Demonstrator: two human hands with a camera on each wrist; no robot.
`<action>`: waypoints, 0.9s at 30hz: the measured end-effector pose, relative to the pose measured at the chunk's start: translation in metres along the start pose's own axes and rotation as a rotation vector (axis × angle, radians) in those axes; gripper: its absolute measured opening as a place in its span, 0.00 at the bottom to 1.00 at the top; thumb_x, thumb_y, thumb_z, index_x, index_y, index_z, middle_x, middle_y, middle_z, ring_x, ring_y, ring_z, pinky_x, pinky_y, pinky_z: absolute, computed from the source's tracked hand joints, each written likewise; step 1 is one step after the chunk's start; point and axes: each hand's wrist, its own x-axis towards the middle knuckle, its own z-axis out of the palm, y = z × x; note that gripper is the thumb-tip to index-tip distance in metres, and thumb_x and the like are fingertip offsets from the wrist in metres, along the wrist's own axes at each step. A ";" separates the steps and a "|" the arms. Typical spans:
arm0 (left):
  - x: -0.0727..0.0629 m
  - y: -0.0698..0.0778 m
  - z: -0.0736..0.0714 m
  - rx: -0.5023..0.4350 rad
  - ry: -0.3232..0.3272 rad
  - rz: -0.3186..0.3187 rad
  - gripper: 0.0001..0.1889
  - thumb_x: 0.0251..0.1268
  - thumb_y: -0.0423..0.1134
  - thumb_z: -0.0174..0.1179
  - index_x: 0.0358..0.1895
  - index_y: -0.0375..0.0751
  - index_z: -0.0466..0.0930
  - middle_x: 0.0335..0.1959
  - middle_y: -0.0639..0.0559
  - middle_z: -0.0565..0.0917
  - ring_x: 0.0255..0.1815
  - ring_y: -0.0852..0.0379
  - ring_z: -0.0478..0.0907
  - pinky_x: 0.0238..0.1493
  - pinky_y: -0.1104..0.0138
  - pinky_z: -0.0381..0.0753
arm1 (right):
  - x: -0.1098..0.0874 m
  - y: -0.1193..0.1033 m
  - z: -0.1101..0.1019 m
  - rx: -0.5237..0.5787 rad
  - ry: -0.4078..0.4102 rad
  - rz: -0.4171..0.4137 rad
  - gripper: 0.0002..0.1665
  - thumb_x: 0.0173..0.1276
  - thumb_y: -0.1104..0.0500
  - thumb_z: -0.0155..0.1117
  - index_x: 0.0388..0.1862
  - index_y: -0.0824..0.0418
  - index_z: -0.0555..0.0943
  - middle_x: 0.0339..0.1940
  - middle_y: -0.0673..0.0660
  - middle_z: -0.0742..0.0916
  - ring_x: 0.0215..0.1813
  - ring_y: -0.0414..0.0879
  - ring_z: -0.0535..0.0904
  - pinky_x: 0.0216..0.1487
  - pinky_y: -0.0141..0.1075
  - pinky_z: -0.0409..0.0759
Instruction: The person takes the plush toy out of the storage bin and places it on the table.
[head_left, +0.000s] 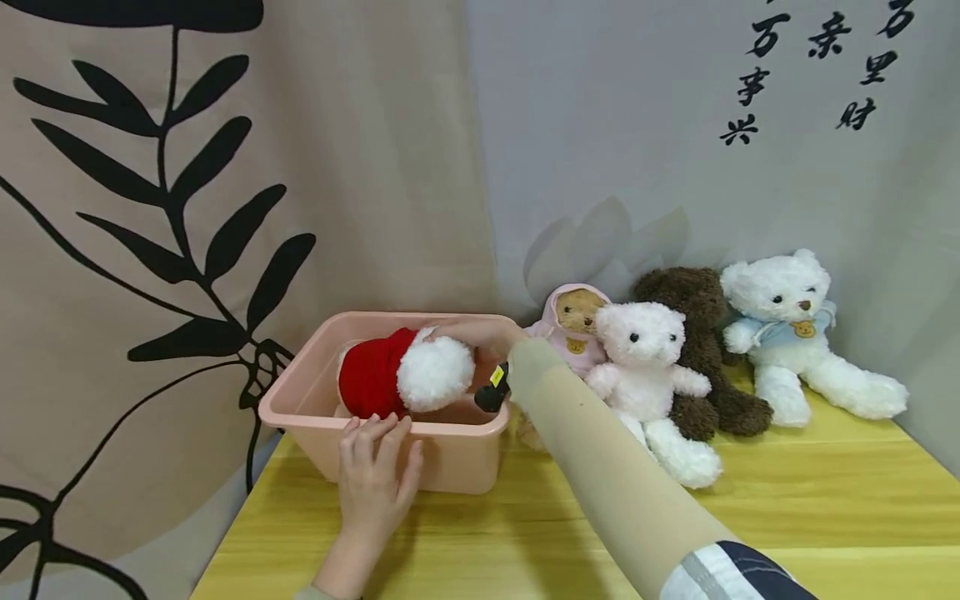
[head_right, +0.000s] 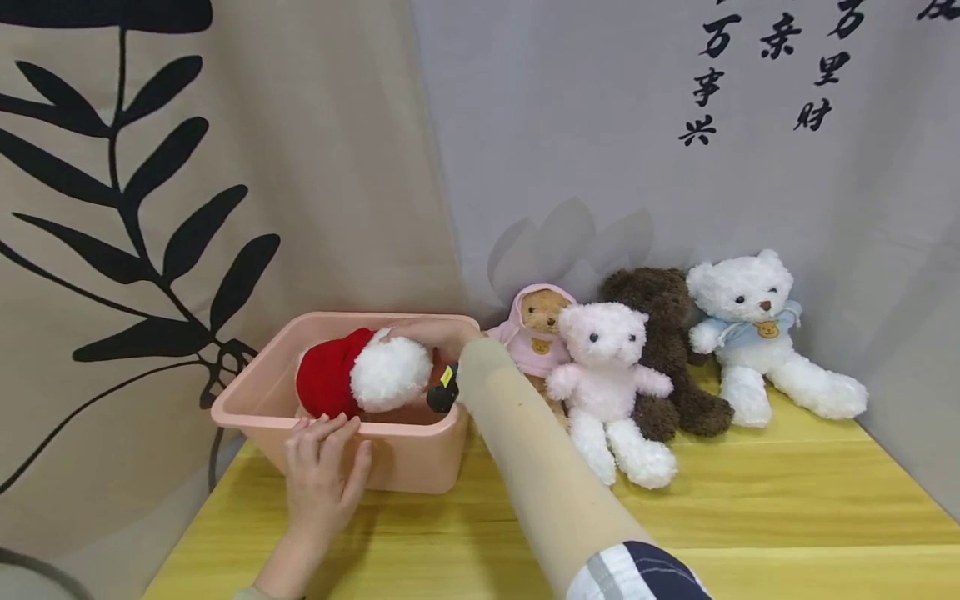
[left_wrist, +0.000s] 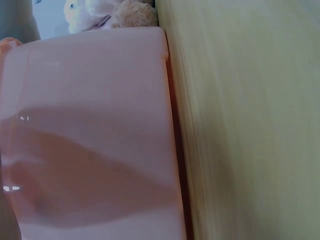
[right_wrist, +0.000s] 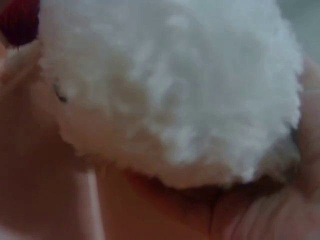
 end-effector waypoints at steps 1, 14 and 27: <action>0.000 0.000 -0.001 0.002 0.001 0.001 0.17 0.71 0.46 0.50 0.44 0.35 0.81 0.43 0.38 0.79 0.45 0.35 0.73 0.55 0.47 0.67 | 0.000 0.000 0.002 0.067 -0.022 0.011 0.33 0.61 0.44 0.64 0.64 0.49 0.70 0.60 0.57 0.76 0.59 0.56 0.70 0.49 0.56 0.78; 0.010 -0.006 -0.003 0.009 0.008 0.014 0.15 0.72 0.44 0.52 0.43 0.36 0.81 0.43 0.37 0.79 0.43 0.35 0.73 0.52 0.44 0.69 | -0.062 -0.072 -0.009 -0.332 0.070 0.020 0.33 0.70 0.40 0.54 0.66 0.58 0.70 0.65 0.59 0.73 0.64 0.54 0.71 0.58 0.48 0.75; 0.001 -0.002 -0.006 0.024 -0.038 -0.017 0.16 0.73 0.46 0.50 0.43 0.37 0.81 0.43 0.38 0.79 0.44 0.35 0.73 0.52 0.44 0.69 | -0.054 -0.038 0.016 -0.892 0.374 -0.236 0.32 0.74 0.41 0.48 0.70 0.56 0.69 0.68 0.59 0.72 0.67 0.51 0.68 0.66 0.42 0.67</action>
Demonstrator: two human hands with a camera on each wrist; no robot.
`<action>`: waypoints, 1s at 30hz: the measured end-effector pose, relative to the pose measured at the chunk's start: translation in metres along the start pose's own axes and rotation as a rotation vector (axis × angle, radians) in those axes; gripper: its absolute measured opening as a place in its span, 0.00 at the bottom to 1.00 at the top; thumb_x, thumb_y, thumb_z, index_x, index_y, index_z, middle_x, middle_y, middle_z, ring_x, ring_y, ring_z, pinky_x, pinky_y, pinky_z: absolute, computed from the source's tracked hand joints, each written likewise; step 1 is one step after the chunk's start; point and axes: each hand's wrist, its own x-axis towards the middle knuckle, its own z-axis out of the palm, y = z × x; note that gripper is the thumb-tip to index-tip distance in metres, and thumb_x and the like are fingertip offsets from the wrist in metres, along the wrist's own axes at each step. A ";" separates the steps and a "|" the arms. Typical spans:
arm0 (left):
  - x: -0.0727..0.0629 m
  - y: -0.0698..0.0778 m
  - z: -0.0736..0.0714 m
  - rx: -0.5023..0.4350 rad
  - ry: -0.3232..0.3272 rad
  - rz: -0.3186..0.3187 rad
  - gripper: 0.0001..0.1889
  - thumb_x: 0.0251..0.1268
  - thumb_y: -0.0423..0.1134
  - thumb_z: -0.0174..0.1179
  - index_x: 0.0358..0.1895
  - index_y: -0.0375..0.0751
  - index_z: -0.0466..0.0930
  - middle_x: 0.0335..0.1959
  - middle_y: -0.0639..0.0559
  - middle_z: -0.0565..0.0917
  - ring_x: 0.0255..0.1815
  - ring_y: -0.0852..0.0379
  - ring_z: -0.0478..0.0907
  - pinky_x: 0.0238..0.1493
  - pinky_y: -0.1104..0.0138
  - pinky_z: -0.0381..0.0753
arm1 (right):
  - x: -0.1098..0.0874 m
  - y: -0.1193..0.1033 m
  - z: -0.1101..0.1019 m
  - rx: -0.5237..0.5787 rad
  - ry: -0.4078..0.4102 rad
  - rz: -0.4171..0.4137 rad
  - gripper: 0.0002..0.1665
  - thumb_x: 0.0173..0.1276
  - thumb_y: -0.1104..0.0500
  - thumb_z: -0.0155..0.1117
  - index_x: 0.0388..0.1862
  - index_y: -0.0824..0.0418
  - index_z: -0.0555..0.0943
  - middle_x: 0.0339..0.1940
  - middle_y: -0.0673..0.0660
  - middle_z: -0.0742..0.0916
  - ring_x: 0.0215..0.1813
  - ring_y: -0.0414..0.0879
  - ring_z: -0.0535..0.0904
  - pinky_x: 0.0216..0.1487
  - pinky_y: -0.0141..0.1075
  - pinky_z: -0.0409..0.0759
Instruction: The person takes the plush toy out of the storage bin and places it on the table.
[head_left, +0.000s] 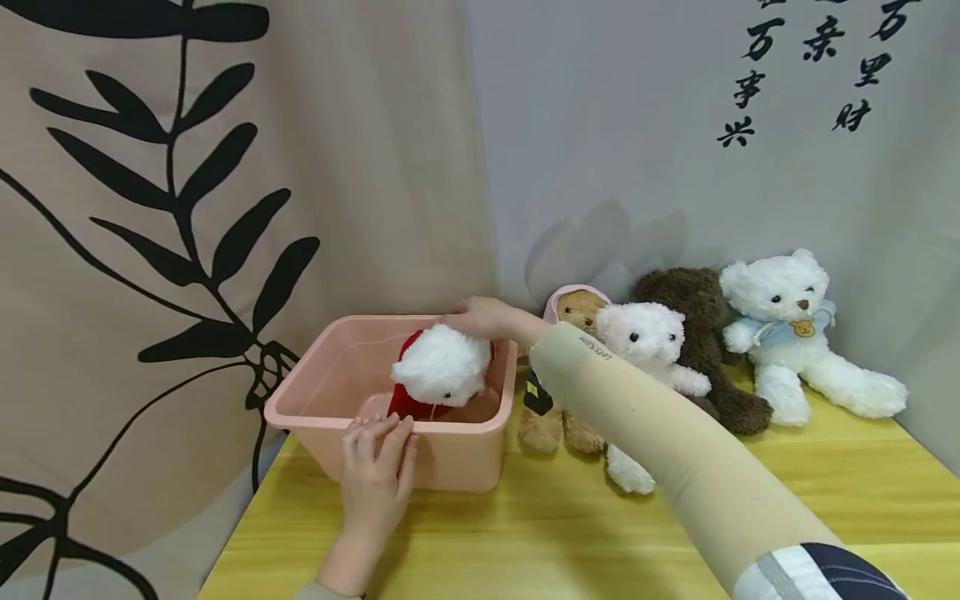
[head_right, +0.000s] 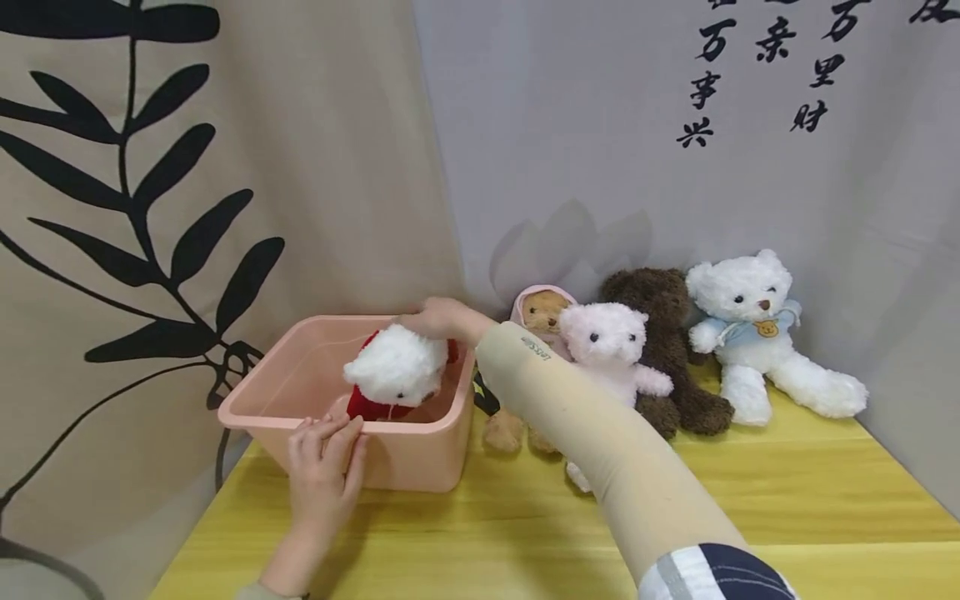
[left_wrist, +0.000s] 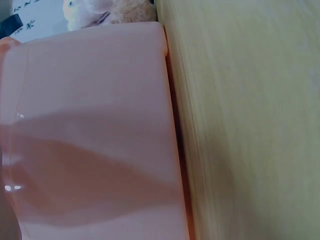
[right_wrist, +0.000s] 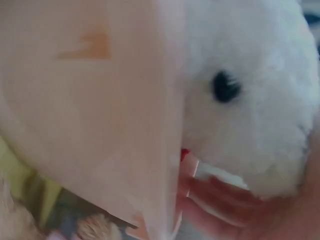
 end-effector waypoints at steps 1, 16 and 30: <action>-0.001 0.001 0.000 0.000 0.001 -0.004 0.16 0.73 0.46 0.50 0.43 0.37 0.81 0.43 0.38 0.79 0.44 0.35 0.73 0.53 0.44 0.69 | -0.001 -0.003 0.001 -0.087 0.051 -0.076 0.31 0.74 0.43 0.48 0.71 0.55 0.69 0.70 0.59 0.71 0.69 0.51 0.66 0.67 0.43 0.64; -0.002 0.001 0.000 -0.006 0.004 -0.010 0.16 0.73 0.46 0.50 0.44 0.36 0.82 0.44 0.38 0.79 0.44 0.34 0.74 0.56 0.45 0.68 | -0.027 -0.022 0.015 -0.677 -0.027 -0.452 0.53 0.50 0.43 0.75 0.75 0.41 0.62 0.78 0.53 0.57 0.77 0.58 0.48 0.68 0.59 0.58; -0.002 0.001 -0.001 -0.011 -0.015 -0.018 0.16 0.73 0.46 0.50 0.46 0.37 0.82 0.44 0.39 0.79 0.46 0.37 0.73 0.56 0.45 0.68 | 0.003 -0.032 0.017 -0.637 0.108 -0.415 0.52 0.44 0.45 0.78 0.70 0.40 0.66 0.55 0.52 0.76 0.52 0.48 0.75 0.52 0.44 0.75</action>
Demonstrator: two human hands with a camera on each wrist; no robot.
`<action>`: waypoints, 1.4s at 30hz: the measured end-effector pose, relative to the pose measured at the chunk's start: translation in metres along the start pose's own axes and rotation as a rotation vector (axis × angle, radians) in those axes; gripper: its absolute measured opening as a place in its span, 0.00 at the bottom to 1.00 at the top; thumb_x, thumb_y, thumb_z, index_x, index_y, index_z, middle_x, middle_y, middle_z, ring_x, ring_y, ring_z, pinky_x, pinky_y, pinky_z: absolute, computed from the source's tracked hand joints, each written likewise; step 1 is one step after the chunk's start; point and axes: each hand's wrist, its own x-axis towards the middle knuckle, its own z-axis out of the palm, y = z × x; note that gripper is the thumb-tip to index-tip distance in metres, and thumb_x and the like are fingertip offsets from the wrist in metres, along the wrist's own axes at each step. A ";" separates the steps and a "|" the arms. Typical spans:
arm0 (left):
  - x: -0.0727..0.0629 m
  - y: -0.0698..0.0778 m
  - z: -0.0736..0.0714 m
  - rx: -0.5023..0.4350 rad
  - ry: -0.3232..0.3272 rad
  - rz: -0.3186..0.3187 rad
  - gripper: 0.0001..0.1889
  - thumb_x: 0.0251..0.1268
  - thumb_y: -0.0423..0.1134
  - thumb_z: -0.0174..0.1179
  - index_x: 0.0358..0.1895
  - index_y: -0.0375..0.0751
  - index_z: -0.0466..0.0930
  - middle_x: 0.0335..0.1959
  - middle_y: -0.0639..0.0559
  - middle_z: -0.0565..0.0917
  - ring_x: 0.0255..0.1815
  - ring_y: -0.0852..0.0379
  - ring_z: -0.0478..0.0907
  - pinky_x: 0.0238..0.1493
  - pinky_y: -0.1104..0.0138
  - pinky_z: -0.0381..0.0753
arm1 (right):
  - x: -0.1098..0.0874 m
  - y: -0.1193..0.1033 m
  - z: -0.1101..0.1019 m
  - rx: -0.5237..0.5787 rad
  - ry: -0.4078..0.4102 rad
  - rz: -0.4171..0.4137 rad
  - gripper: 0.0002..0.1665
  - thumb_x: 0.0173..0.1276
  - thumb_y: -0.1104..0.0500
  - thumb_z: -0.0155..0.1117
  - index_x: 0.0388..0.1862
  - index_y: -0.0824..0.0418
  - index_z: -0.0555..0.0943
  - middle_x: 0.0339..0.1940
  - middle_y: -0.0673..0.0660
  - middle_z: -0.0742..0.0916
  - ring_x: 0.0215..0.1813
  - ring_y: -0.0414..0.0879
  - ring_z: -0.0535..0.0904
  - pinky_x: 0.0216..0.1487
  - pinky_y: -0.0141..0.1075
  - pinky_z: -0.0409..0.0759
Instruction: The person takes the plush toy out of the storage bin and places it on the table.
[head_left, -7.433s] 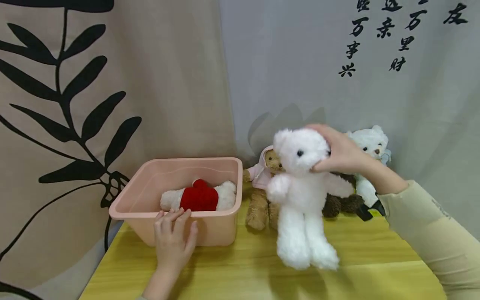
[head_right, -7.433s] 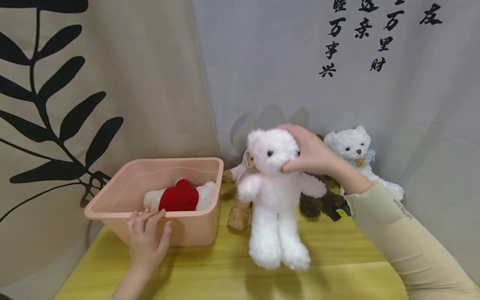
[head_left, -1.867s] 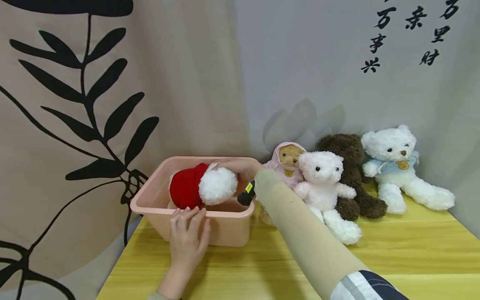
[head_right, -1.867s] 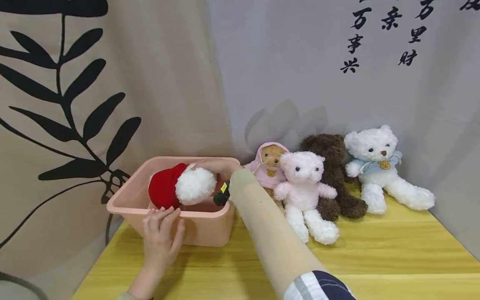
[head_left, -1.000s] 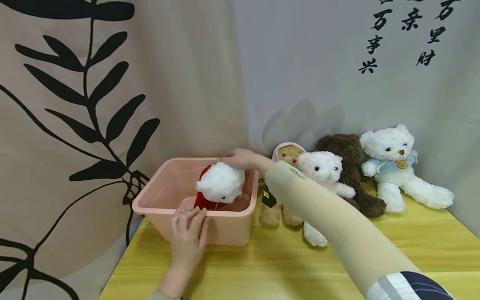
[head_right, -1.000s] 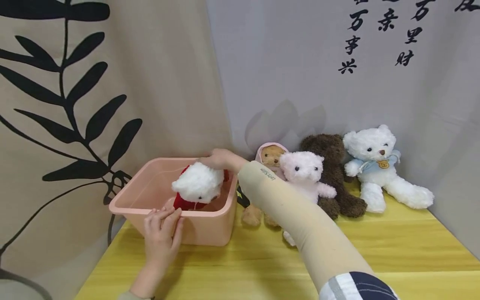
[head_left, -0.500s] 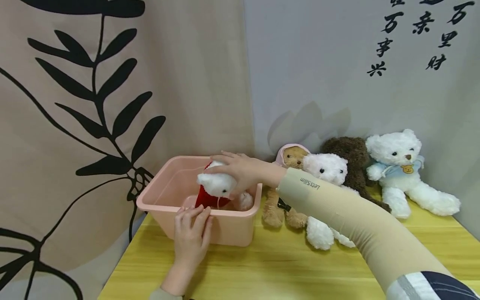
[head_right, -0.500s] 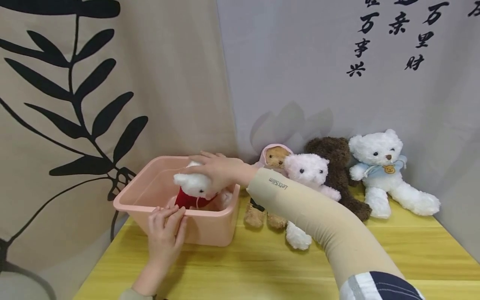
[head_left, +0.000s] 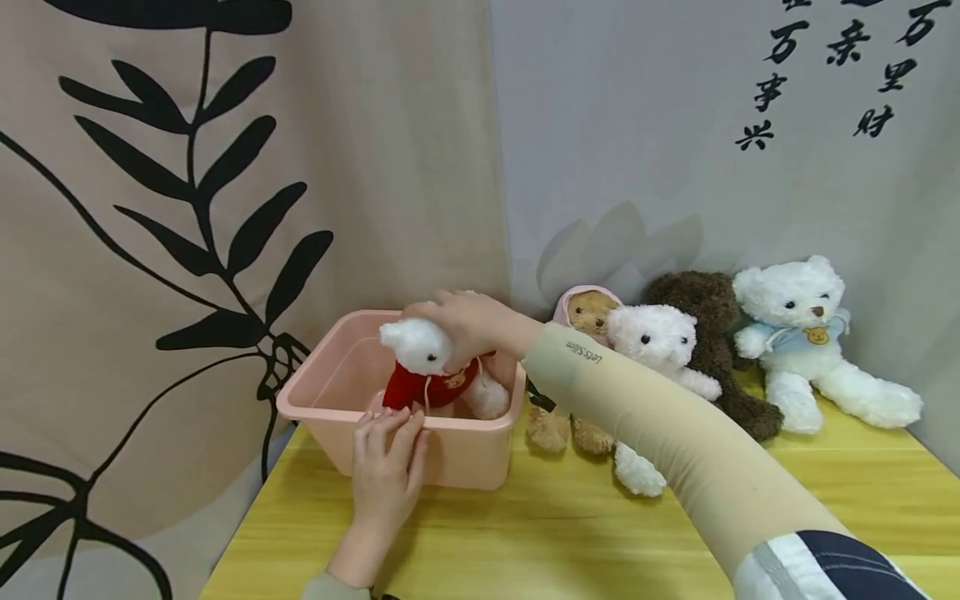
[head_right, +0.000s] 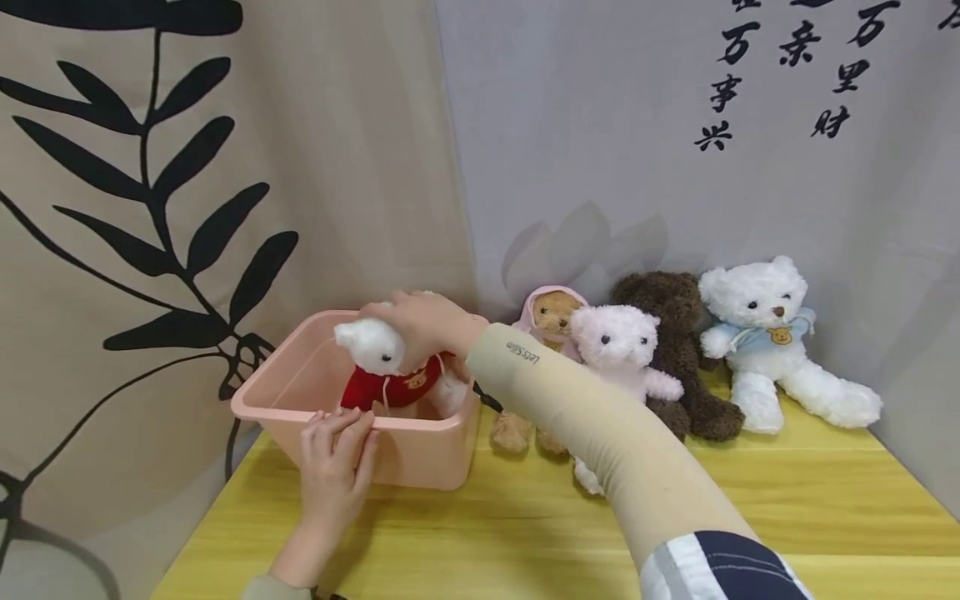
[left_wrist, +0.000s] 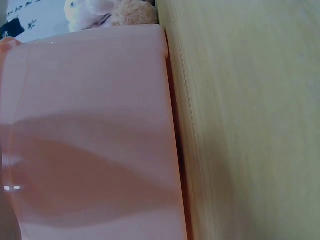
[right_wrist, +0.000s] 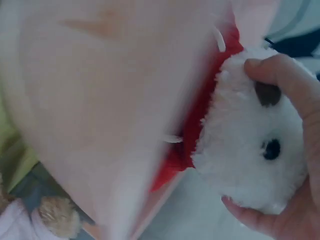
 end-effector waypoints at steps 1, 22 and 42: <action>0.001 0.000 0.001 0.000 0.005 0.003 0.16 0.73 0.46 0.50 0.46 0.37 0.82 0.44 0.39 0.79 0.46 0.37 0.73 0.56 0.45 0.68 | 0.000 0.002 -0.005 0.007 0.008 0.004 0.51 0.44 0.44 0.77 0.70 0.41 0.67 0.55 0.53 0.77 0.52 0.48 0.75 0.52 0.44 0.75; 0.000 -0.001 0.008 -0.014 0.078 0.035 0.15 0.73 0.45 0.52 0.41 0.36 0.82 0.41 0.39 0.79 0.41 0.36 0.73 0.53 0.45 0.68 | -0.066 0.075 -0.155 0.333 0.383 0.153 0.49 0.48 0.54 0.74 0.71 0.47 0.66 0.59 0.53 0.77 0.50 0.47 0.72 0.46 0.43 0.75; 0.008 -0.029 0.032 0.002 0.045 0.023 0.15 0.73 0.46 0.52 0.40 0.38 0.82 0.41 0.40 0.78 0.40 0.37 0.73 0.54 0.46 0.69 | -0.251 0.137 -0.161 0.176 0.305 0.526 0.53 0.53 0.53 0.75 0.76 0.47 0.60 0.65 0.63 0.73 0.55 0.59 0.71 0.46 0.54 0.71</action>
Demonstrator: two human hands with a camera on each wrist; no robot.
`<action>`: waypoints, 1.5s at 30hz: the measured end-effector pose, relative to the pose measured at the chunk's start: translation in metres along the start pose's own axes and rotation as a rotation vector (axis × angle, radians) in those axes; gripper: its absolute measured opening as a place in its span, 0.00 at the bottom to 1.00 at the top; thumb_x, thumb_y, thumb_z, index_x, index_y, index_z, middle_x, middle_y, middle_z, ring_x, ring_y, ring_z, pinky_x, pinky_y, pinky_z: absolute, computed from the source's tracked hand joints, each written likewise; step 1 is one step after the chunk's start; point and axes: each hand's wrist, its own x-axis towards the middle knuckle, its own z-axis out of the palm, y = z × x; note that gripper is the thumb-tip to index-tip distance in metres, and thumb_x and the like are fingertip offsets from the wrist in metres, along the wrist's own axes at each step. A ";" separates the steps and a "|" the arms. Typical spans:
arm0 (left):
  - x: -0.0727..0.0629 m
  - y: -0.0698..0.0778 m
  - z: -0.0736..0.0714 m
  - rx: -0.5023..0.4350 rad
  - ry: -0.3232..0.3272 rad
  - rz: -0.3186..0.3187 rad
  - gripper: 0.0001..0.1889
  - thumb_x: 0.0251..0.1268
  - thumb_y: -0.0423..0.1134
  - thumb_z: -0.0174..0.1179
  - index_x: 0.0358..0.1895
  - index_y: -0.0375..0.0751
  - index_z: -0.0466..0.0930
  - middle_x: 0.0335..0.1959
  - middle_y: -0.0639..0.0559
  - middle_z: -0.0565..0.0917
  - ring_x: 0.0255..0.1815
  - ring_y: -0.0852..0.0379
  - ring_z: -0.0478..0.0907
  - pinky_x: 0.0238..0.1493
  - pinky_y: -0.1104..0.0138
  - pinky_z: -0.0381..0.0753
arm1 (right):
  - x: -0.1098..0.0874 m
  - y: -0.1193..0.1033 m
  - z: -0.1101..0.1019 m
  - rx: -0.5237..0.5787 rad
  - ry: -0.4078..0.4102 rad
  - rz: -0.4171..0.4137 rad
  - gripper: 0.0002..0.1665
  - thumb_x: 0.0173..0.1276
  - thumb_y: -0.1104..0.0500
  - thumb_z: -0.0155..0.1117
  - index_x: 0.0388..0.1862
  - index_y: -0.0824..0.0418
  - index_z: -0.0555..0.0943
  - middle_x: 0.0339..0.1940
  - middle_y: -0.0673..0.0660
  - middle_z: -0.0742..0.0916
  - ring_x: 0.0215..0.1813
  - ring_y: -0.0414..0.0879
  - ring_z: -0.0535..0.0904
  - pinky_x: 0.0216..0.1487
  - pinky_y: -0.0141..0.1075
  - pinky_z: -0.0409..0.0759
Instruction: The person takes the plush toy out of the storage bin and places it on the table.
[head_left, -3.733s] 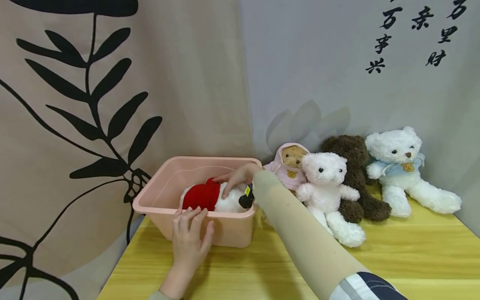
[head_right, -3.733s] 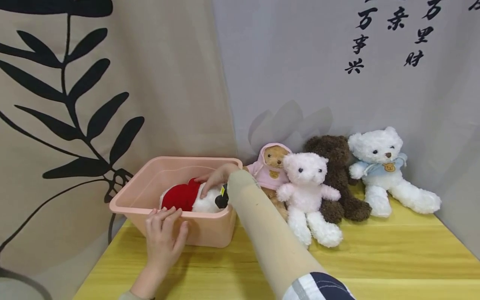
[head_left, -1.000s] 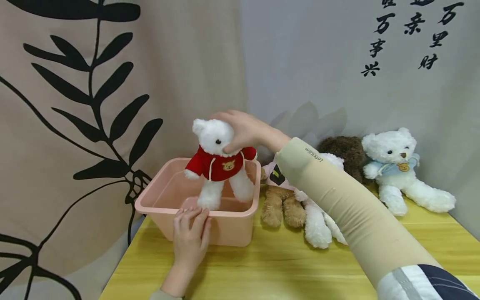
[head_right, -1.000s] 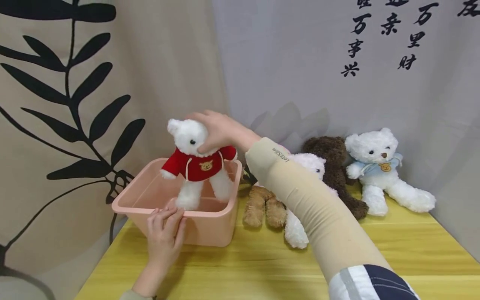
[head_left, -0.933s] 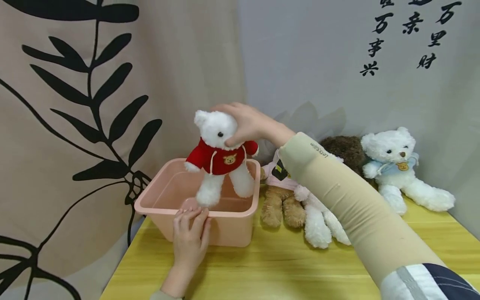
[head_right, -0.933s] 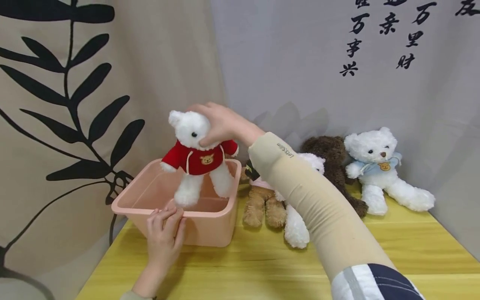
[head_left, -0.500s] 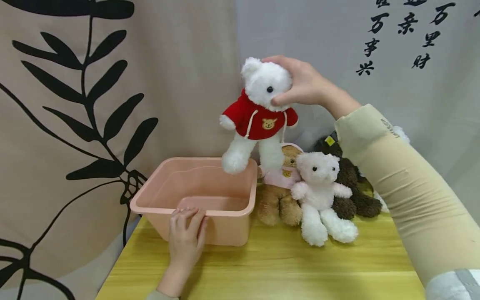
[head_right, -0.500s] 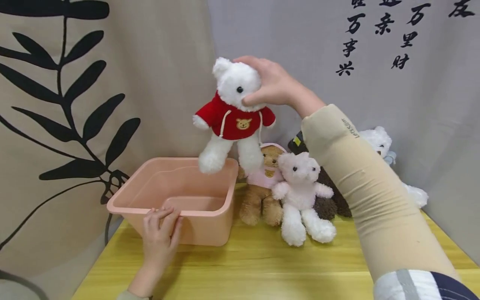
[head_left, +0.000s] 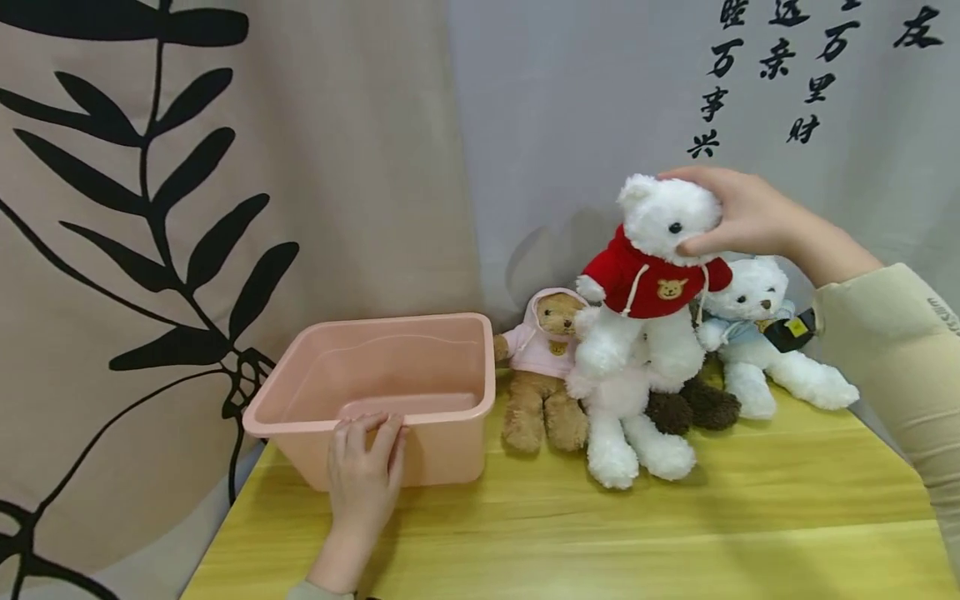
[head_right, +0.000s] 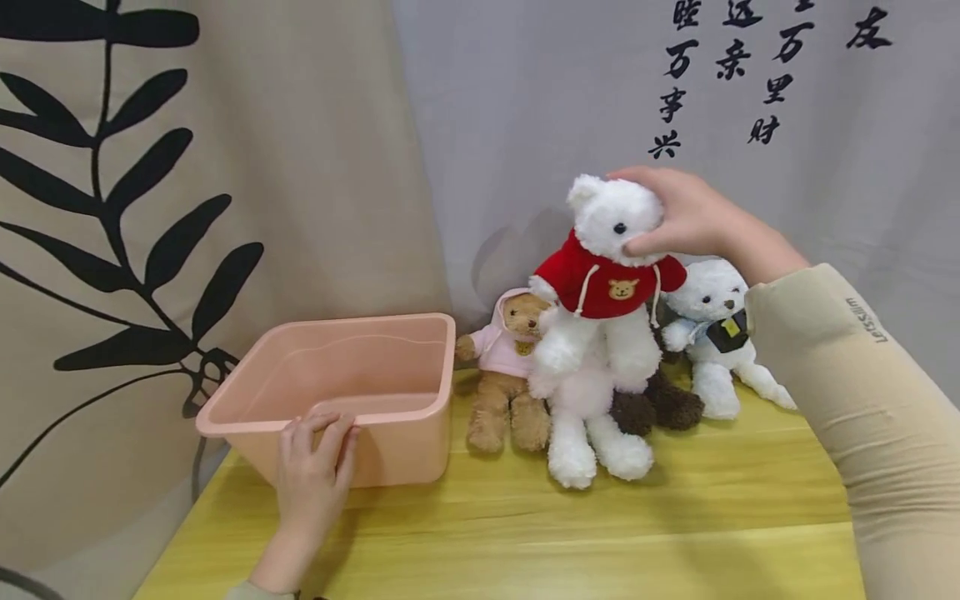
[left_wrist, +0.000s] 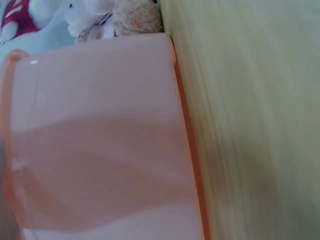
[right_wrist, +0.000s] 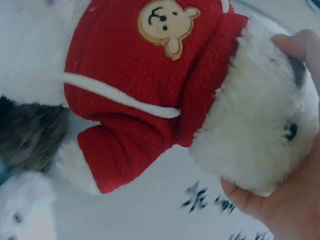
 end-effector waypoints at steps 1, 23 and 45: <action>0.000 0.001 0.001 0.000 -0.003 -0.007 0.15 0.73 0.46 0.52 0.40 0.38 0.82 0.41 0.40 0.78 0.40 0.37 0.73 0.54 0.46 0.69 | -0.006 0.006 0.000 -0.020 -0.008 0.001 0.52 0.54 0.52 0.75 0.76 0.48 0.60 0.65 0.63 0.73 0.55 0.59 0.70 0.46 0.55 0.71; 0.000 0.006 0.008 -0.030 -0.001 -0.041 0.16 0.72 0.47 0.51 0.39 0.37 0.82 0.41 0.38 0.79 0.40 0.35 0.72 0.57 0.45 0.66 | -0.095 0.121 0.094 -0.084 -0.208 0.104 0.43 0.46 0.61 0.72 0.65 0.60 0.71 0.62 0.69 0.73 0.54 0.61 0.71 0.43 0.52 0.72; 0.001 0.005 0.009 -0.015 0.034 -0.004 0.16 0.73 0.46 0.52 0.40 0.35 0.81 0.40 0.37 0.79 0.39 0.35 0.71 0.62 0.50 0.65 | -0.103 0.120 0.107 0.072 -0.150 0.066 0.48 0.50 0.59 0.73 0.71 0.61 0.64 0.69 0.69 0.67 0.63 0.65 0.65 0.52 0.63 0.69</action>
